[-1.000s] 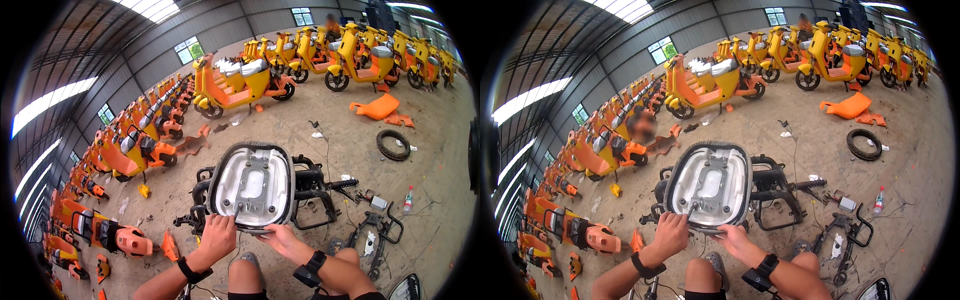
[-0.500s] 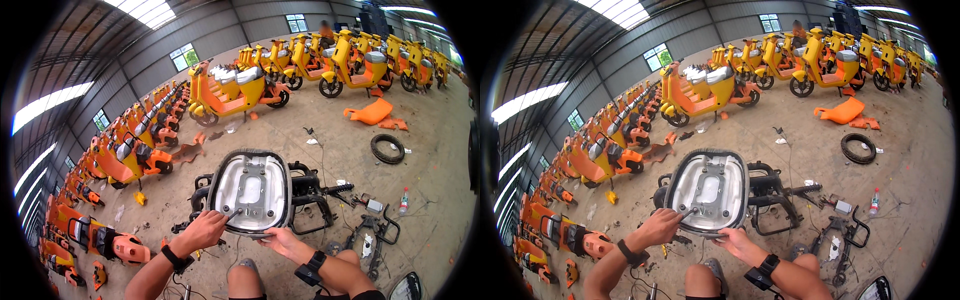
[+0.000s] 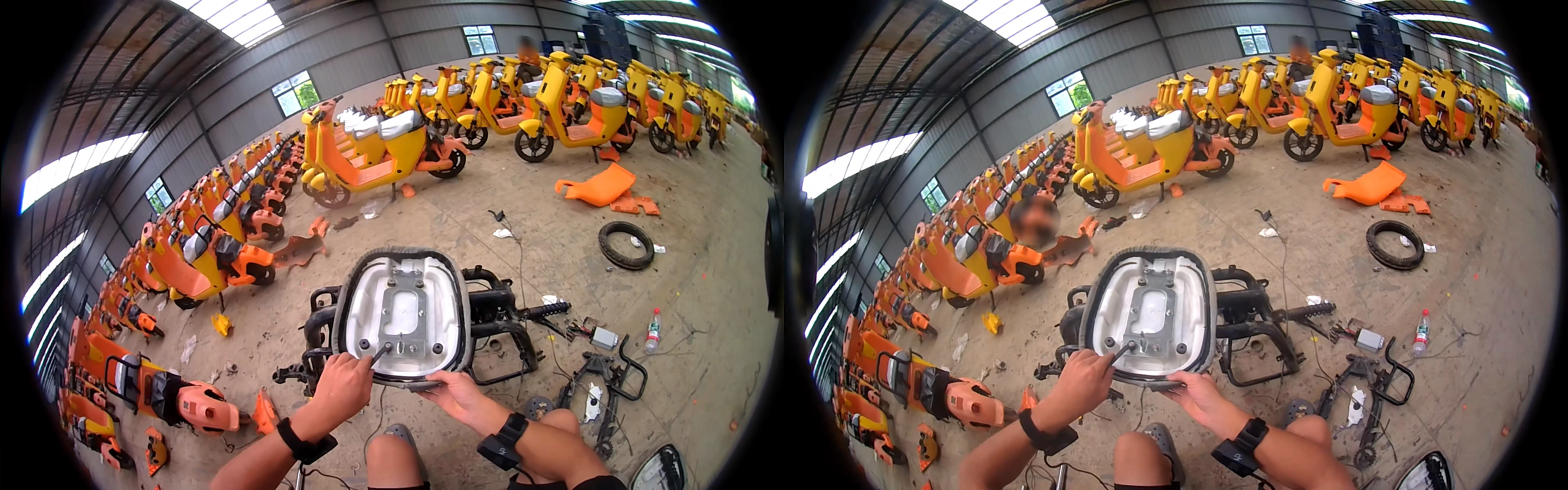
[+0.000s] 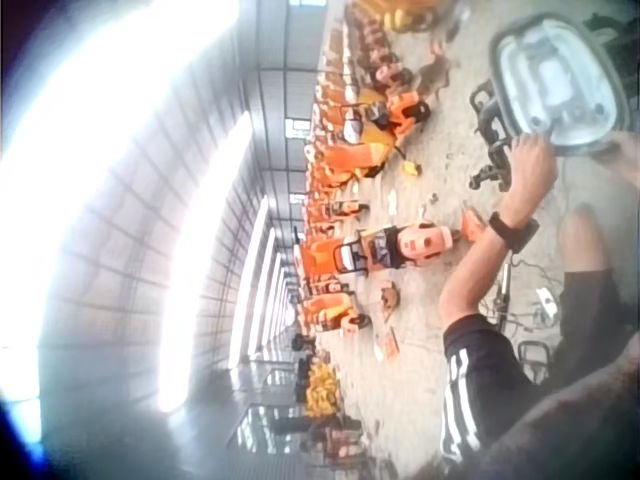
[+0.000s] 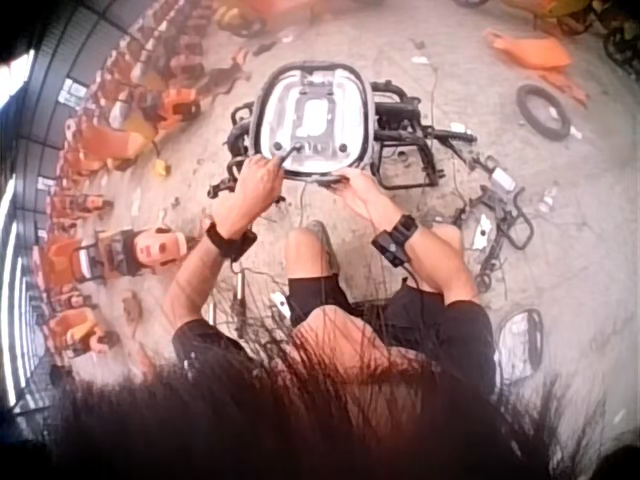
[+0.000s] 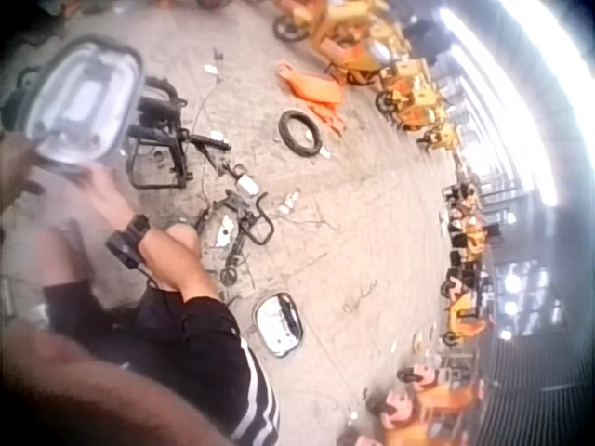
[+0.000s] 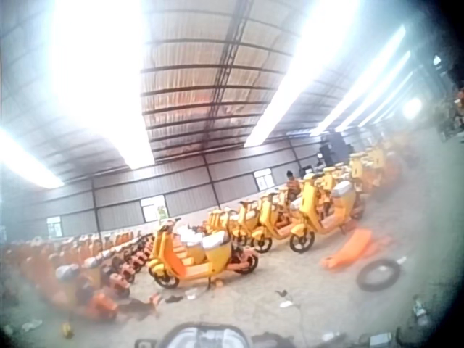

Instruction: The person uses a wrench to tighten or loosen bolts on a metal frame component of an electric scooter.

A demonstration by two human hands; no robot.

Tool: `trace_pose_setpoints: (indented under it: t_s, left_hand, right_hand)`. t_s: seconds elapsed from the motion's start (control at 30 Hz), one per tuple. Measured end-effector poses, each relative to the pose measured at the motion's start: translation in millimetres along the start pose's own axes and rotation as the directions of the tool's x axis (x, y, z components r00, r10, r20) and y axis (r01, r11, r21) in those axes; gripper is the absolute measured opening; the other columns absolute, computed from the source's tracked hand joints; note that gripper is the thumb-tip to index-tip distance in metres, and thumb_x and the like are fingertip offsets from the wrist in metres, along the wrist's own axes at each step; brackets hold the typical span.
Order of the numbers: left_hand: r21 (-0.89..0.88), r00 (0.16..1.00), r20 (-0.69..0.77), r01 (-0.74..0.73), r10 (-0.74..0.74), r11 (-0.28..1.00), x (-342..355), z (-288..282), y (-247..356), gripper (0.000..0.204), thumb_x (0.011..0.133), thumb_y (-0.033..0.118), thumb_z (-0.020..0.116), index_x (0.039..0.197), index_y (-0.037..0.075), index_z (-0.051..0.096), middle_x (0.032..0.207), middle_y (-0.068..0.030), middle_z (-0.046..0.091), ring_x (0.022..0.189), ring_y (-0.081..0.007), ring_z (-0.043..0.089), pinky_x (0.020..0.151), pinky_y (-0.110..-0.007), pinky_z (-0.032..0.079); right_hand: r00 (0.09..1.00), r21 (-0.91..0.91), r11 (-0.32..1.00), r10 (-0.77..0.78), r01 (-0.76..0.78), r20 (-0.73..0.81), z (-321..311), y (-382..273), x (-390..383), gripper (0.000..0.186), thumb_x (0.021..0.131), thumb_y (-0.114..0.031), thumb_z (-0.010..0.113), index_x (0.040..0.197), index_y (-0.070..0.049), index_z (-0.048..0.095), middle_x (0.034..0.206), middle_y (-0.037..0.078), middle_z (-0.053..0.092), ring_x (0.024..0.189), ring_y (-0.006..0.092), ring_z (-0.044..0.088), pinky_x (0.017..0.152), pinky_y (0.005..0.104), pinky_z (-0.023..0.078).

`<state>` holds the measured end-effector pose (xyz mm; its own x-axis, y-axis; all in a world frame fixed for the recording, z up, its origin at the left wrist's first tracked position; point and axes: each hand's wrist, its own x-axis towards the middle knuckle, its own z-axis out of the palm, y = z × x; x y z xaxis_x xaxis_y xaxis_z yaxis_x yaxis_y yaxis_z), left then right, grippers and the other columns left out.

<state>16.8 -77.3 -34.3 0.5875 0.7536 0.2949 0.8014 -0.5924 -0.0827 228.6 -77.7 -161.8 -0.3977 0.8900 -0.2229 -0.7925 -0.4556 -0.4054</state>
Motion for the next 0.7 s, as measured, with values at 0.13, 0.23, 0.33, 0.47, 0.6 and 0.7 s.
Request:
trace_pose_setpoints:
  t_s: [0.13, 0.23, 0.33, 0.47, 0.6, 0.7]
  left_hand:
    - [-0.014, 0.997, -0.045, 0.066, -0.066, 0.998, 3, -1, 11, 0.021, 0.082, 0.009, 0.064, 0.101, -0.001, 0.065, 0.073, -0.0150, 0.065, 0.072, -0.0326, 0.063, 0.074, -0.042, 0.046]
    - [-0.047, 0.987, -0.124, 0.102, -0.107, 0.994, 3, 3, 12, 0.019, 0.080, 0.007, 0.066, 0.097, -0.001, 0.067, 0.070, -0.0153, 0.065, 0.069, -0.0331, 0.062, 0.069, -0.042, 0.047]
    - [-0.118, 0.953, -0.264, 0.120, -0.147, 0.986, 0, 6, 13, 0.017, 0.080, 0.005, 0.067, 0.096, 0.000, 0.068, 0.069, -0.0153, 0.064, 0.067, -0.0329, 0.062, 0.064, -0.041, 0.047]
    - [-0.108, 0.936, -0.339, 0.062, -0.095, 0.992, 6, -5, 12, 0.018, 0.080, 0.003, 0.066, 0.098, -0.001, 0.069, 0.071, -0.0156, 0.063, 0.062, -0.0328, 0.060, 0.060, -0.041, 0.047]
    - [-0.105, 0.949, -0.269, 0.138, -0.162, 0.985, 5, -10, 17, 0.021, 0.082, 0.003, 0.063, 0.102, -0.001, 0.069, 0.073, -0.0154, 0.059, 0.058, -0.0339, 0.059, 0.055, -0.042, 0.047]
    - [0.019, 0.973, -0.171, 0.158, -0.153, 0.987, -5, -4, 17, 0.028, 0.082, 0.003, 0.060, 0.109, -0.002, 0.067, 0.074, -0.0158, 0.057, 0.058, -0.0346, 0.059, 0.053, -0.042, 0.048]
  right_hand:
    - [1.000, -0.006, 1.000, -0.018, 0.019, 0.006, -9, 3, 5, 0.031, 0.086, 0.002, 0.057, 0.117, 0.007, 0.054, 0.115, 0.016, 0.063, 0.105, 0.0268, 0.063, 0.101, 0.0432, 0.048]
    - [1.000, 0.006, 1.000, -0.006, 0.006, -0.005, -10, 4, 6, 0.031, 0.086, 0.002, 0.057, 0.116, 0.007, 0.054, 0.114, 0.017, 0.063, 0.105, 0.0266, 0.063, 0.100, 0.0429, 0.048]
    - [1.000, 0.014, 1.000, -0.001, 0.002, -0.016, -9, 6, 8, 0.030, 0.086, 0.002, 0.056, 0.115, 0.008, 0.054, 0.113, 0.017, 0.064, 0.105, 0.0264, 0.063, 0.100, 0.0422, 0.048]
    - [0.999, 0.016, 1.000, 0.012, -0.011, -0.044, -9, 7, 9, 0.029, 0.086, 0.002, 0.055, 0.114, 0.008, 0.055, 0.113, 0.017, 0.064, 0.104, 0.0263, 0.063, 0.099, 0.0414, 0.049]
    - [0.999, 0.005, 1.000, 0.010, -0.010, -0.048, -11, 4, 8, 0.027, 0.087, 0.001, 0.054, 0.113, 0.009, 0.055, 0.112, 0.017, 0.064, 0.104, 0.0260, 0.063, 0.099, 0.0410, 0.049]
    - [0.998, 0.008, 1.000, 0.009, -0.008, -0.069, -2, 4, 3, 0.026, 0.087, 0.001, 0.054, 0.111, 0.009, 0.055, 0.111, 0.017, 0.064, 0.103, 0.0259, 0.064, 0.098, 0.0407, 0.050]
